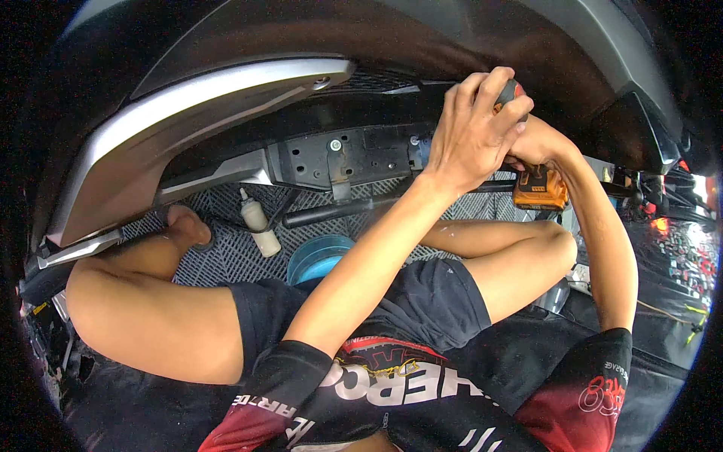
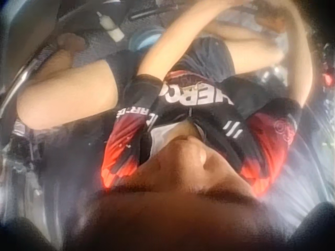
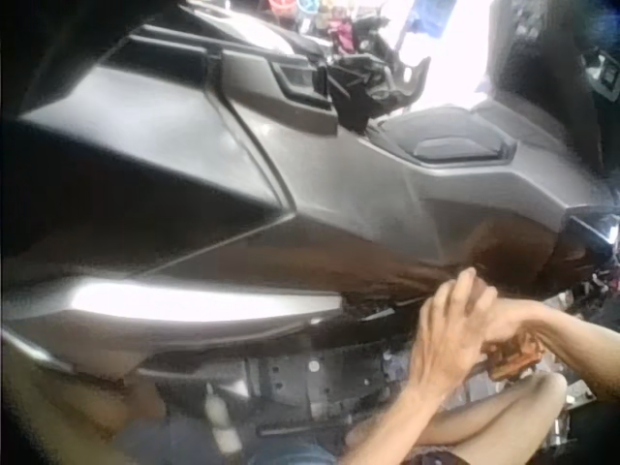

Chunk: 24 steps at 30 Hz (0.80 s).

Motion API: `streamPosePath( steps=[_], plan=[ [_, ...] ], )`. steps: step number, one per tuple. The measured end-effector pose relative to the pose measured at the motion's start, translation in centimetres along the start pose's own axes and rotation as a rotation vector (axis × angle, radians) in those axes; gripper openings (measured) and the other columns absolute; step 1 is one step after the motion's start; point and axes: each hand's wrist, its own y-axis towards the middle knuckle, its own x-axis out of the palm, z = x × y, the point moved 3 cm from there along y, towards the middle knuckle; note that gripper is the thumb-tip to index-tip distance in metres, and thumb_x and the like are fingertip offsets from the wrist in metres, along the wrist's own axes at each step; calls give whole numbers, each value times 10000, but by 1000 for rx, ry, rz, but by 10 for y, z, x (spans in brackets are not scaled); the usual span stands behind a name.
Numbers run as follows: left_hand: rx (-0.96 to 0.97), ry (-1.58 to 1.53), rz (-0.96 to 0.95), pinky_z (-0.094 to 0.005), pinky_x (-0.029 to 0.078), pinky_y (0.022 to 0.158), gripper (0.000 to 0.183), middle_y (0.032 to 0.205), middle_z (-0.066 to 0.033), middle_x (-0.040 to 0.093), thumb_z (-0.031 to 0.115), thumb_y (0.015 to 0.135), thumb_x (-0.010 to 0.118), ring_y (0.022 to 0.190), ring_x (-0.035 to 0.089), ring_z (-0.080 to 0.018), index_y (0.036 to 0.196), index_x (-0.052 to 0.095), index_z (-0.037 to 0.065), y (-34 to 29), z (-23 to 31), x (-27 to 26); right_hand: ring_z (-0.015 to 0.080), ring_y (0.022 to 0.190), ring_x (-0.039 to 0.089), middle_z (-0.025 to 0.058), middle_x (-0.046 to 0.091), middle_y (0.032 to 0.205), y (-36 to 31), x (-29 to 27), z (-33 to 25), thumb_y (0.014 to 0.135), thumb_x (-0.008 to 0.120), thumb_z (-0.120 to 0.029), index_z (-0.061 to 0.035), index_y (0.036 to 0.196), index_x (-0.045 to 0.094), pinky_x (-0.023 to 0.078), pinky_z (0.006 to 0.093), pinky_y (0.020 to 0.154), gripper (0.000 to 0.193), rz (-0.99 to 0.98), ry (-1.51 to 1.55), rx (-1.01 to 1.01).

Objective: The person installs a metal crash bar onto the side of a motorcycle by positioning the frame against the bike, inserting several bolts by hand, and tightening them with a power drill and a socket wrench.

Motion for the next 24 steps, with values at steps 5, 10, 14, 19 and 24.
streamPosePath(
  steps=[5, 10, 14, 19, 24],
  plan=[
    [-25, 151, -79, -486, 316, 1011, 372, 1446, -72, 476, 241, 866, 720, 1278, 408, -330, 1220, 606, 268, -4, -2, 10, 144, 490, 556, 55, 585, 644, -5, 12, 9, 864, 639, -117, -1, 847, 612, 409, 302, 419, 120, -24, -58, 149],
    [-19, 141, -66, -491, 317, 993, 379, 1452, -67, 472, 242, 848, 734, 1261, 409, -325, 1206, 616, 280, -8, 2, 12, 156, 492, 568, 68, 587, 630, -10, 13, 11, 846, 617, -100, 8, 861, 628, 423, 308, 426, 110, 38, 73, 68],
    [-39, 146, -53, -493, 314, 1001, 369, 1458, -65, 466, 237, 855, 728, 1261, 409, -324, 1206, 624, 278, -12, 2, 7, 142, 445, 529, 51, 545, 556, -7, 17, 8, 808, 613, -79, -7, 713, 582, 382, 294, 394, 123, 65, 17, 18],
    [-21, 141, -88, -493, 312, 1000, 377, 1474, -69, 454, 237, 861, 720, 1265, 407, -326, 1223, 621, 273, -12, 4, 11, 157, 440, 534, 57, 553, 553, -3, 18, 23, 812, 618, -99, -6, 691, 590, 399, 306, 397, 155, 100, 48, -1],
    [-52, 156, -195, -502, 302, 1028, 375, 1489, -81, 435, 246, 876, 712, 1281, 396, -343, 1239, 619, 254, 1, 1, 7, 164, 448, 546, 65, 555, 552, -8, 12, 0, 830, 598, -107, -16, 682, 583, 411, 310, 403, 174, 34, 14, 13]
  ],
)
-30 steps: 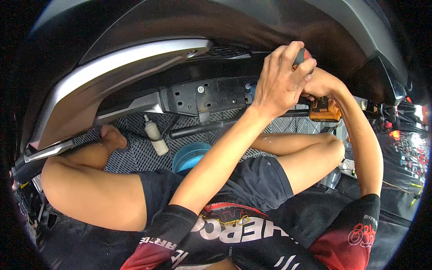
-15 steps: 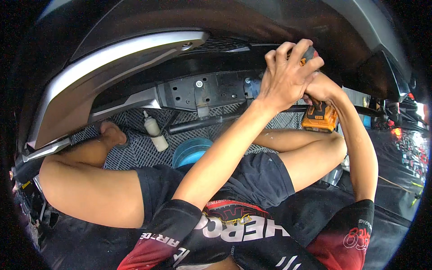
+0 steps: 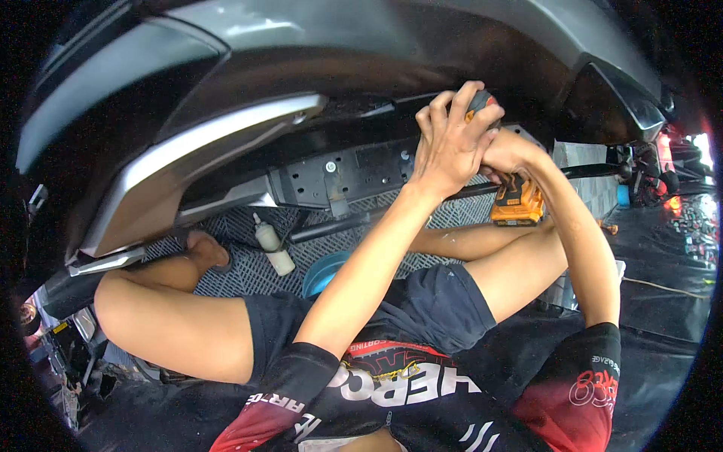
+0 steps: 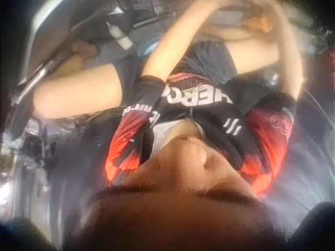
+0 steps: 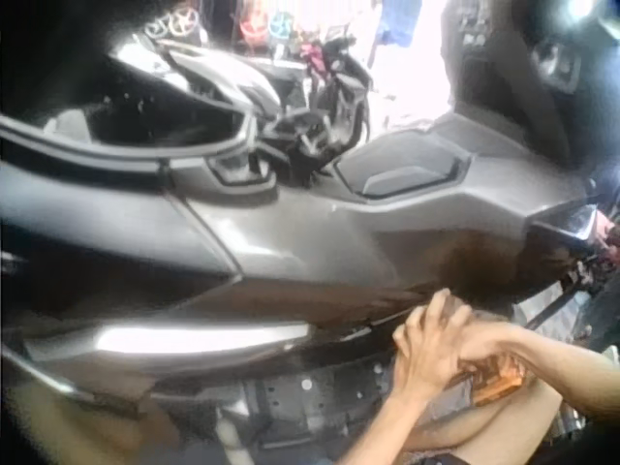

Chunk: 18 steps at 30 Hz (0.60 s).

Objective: The person installs a metal crash bar onto the side of a motorcycle by positioning the frame against the bike, inserting several bolts by hand, and tightening them with a power drill and a socket wrench.

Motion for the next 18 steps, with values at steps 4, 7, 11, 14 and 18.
streamPosePath(
  steps=[4, 7, 11, 14, 18],
  plan=[
    [5, 61, -59, -523, 295, 1084, 458, 1521, -148, 403, 246, 926, 673, 1353, 380, -371, 1368, 559, 203, 1, 10, -5, 170, 460, 574, 79, 581, 572, -3, 2, 6, 841, 574, -76, 4, 750, 600, 431, 323, 393, 124, -34, 127, 50],
    [-298, -44, 140, -534, 299, 1112, 546, 1501, -235, 401, 216, 964, 624, 1365, 396, -428, 1458, 452, 61, -44, 11, -6, 146, 465, 588, 36, 603, 596, -21, -3, -4, 870, 701, -150, -22, 917, 655, 458, 298, 405, 144, -122, 205, 35],
    [-471, 81, 11, -517, 389, 1063, 462, 1369, -265, 533, 153, 963, 593, 1279, 493, -443, 1380, 499, -23, -87, -27, 10, 128, 449, 567, 21, 582, 559, -16, 6, 2, 913, 750, -192, -67, 1029, 680, 452, 293, 412, 184, -212, 259, 10],
    [-425, 36, -150, -525, 459, 959, 301, 1161, -274, 658, 114, 949, 592, 1110, 600, -457, 1216, 585, -25, -84, -63, 7, 113, 483, 557, 26, 576, 593, -39, 14, -25, 930, 754, -197, -19, 974, 675, 454, 281, 423, 200, -145, 324, -127],
    [-395, -42, -225, -551, 491, 877, 205, 1033, -270, 682, 94, 960, 584, 1015, 622, -491, 1122, 602, -31, -63, -40, 24, 129, 478, 547, 27, 573, 602, -9, -6, 42, 915, 768, -252, -24, 921, 684, 457, 298, 444, 244, -226, 450, -22]
  ],
)
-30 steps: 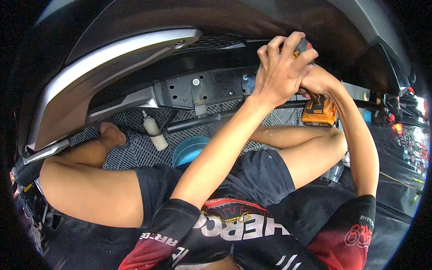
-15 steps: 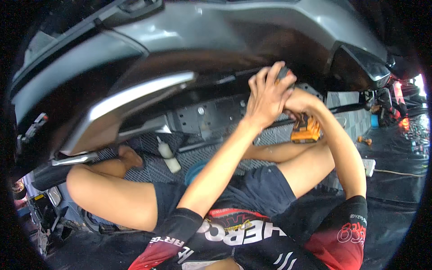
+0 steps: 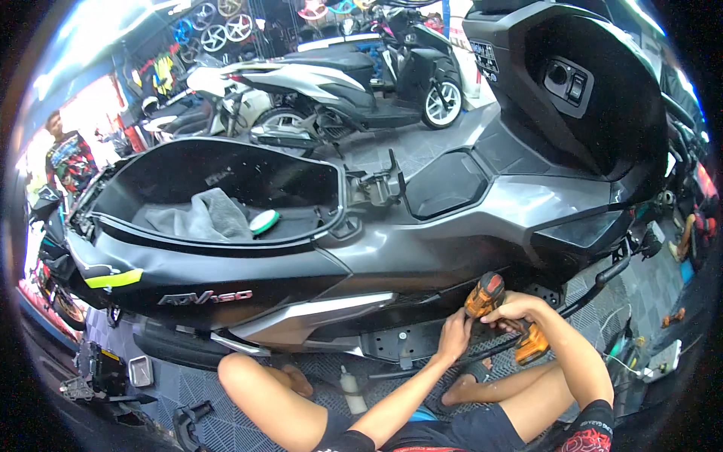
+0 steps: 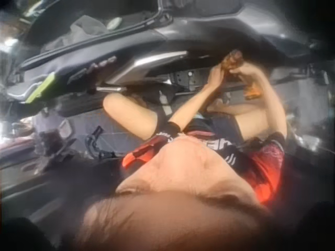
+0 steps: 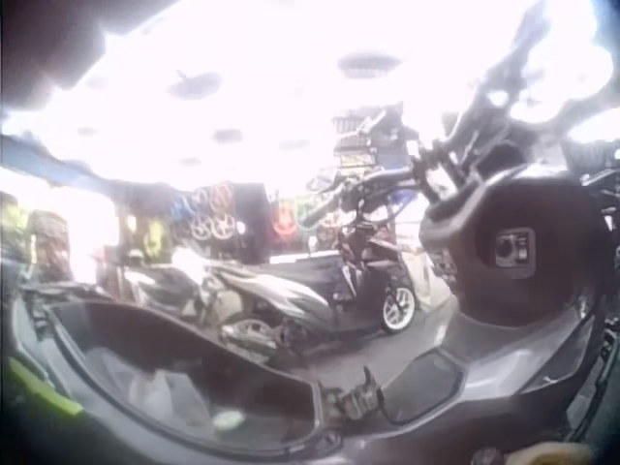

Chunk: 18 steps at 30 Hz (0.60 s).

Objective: The person installs a metal crash bar onto the side of a motorcycle by positioning the frame against the bike, inserting several bolts by hand, and tightening them with a power drill and a socket wrench.

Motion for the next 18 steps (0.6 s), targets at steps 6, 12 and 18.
streamPosePath(
  steps=[6, 12, 18],
  plan=[
    [56, -134, 148, -461, 523, 881, 239, 1094, -297, 675, 53, 966, 574, 1088, 649, -463, 1185, 642, -17, -17, -43, -14, 139, 489, 574, 39, 608, 618, -20, 52, -39, 866, 809, -233, -24, 926, 665, 470, 307, 437, 261, 75, -100, -276],
    [81, -61, -70, -479, 540, 911, 330, 1133, -298, 673, 70, 929, 633, 1097, 648, -455, 1237, 632, -49, -15, -28, -18, 148, 625, 643, 64, 691, 869, -2, 37, 17, 800, 812, -76, -2, 1250, 604, 533, 310, 528, 501, 208, 83, -378],
    [439, -130, 56, -471, 514, 995, 439, 1183, -203, 673, -60, 778, 662, 1112, 637, -417, 1216, 636, -37, -5, 66, -46, 190, 1077, 653, 59, 670, 1173, -106, 58, 8, 844, 747, 12, -13, 1343, 565, 533, 344, 951, 531, 293, 352, -603]
  ],
)
